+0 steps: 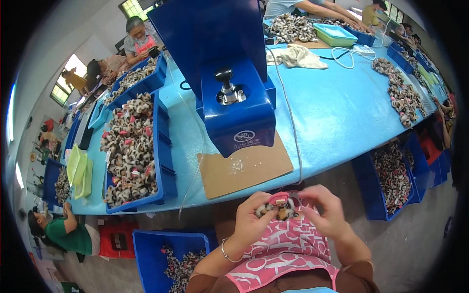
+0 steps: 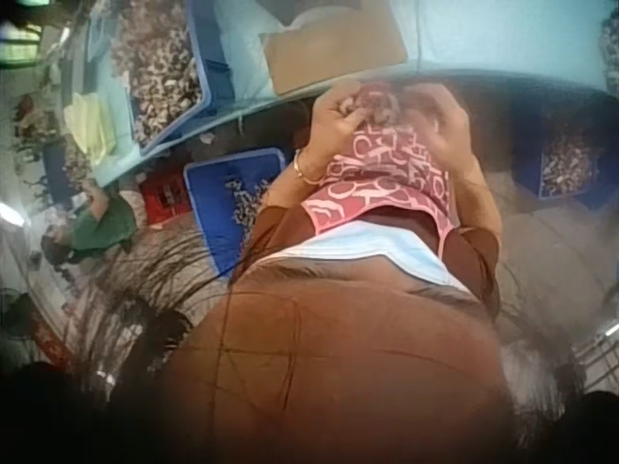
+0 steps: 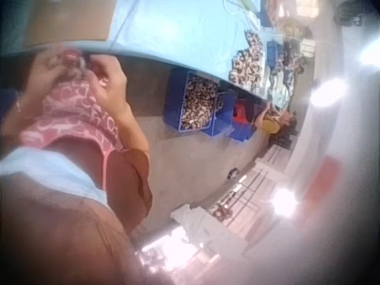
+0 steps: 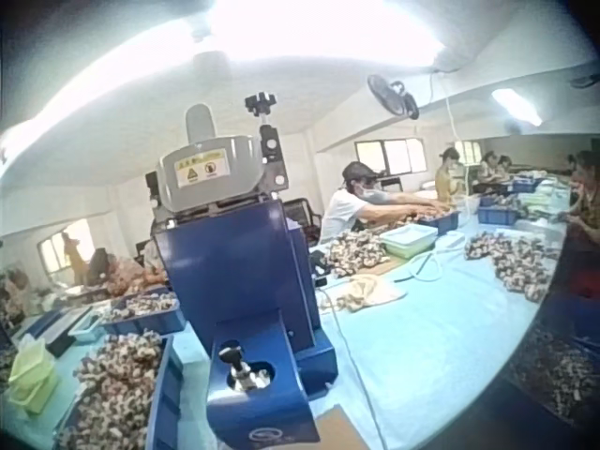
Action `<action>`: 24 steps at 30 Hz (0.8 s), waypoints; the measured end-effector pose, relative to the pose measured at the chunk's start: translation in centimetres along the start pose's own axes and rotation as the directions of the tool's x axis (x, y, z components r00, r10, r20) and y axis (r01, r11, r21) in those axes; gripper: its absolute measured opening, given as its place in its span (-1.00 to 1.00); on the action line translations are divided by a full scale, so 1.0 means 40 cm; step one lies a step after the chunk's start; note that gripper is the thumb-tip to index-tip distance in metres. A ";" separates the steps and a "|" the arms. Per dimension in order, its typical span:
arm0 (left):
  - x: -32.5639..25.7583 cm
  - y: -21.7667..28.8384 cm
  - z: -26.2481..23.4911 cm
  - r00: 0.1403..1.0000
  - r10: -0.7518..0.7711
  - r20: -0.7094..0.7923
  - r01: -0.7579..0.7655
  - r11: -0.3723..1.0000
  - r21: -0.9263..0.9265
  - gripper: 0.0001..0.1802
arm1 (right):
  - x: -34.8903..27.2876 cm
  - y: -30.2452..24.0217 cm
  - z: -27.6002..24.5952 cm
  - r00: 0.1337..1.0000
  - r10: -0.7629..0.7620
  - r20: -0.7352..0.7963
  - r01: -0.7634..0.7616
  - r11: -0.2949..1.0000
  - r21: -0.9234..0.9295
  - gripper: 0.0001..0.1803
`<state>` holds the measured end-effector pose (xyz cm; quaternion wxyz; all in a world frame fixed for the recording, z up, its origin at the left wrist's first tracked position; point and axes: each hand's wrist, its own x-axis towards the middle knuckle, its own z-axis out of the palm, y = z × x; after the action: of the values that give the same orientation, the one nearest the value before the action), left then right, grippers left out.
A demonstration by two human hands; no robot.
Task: The person takes plush toys from a container, attaches tags and accessories to each plush toy by hand, and fastens them using a machine.
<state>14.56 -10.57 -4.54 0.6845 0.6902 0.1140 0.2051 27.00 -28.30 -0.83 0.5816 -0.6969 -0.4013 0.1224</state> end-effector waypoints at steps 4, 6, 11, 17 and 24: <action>-0.016 0.027 -0.005 1.000 0.010 -0.019 -0.008 0.996 0.084 -0.73 | 0.056 -0.013 0.064 0.994 0.028 0.108 -0.057 0.961 0.272 -0.78; -0.021 0.033 -0.019 0.999 0.004 -0.047 0.001 0.994 0.106 -0.74 | 0.056 0.029 0.098 0.974 0.128 0.189 -0.195 0.895 0.401 -0.87; -0.028 0.019 -0.048 0.991 0.116 -0.061 -0.100 0.971 0.217 -0.76 | 0.099 0.048 0.127 0.900 0.239 0.364 -0.418 0.706 0.571 -0.88; 0.000 -0.003 -0.058 0.975 -0.206 -0.088 0.210 0.977 0.047 -0.88 | 0.145 0.039 0.139 0.810 0.406 0.422 -0.576 0.684 0.447 -0.79; 0.097 0.020 -0.065 0.937 -0.310 -0.159 0.201 0.854 -0.480 -0.83 | 0.146 0.006 0.200 0.951 -0.297 -0.085 0.260 0.918 -0.301 -0.49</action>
<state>16.75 -6.57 -3.29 0.8305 0.4599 0.2323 0.2115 25.78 -18.50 -1.64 0.5109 -0.7157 -0.4716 -0.0660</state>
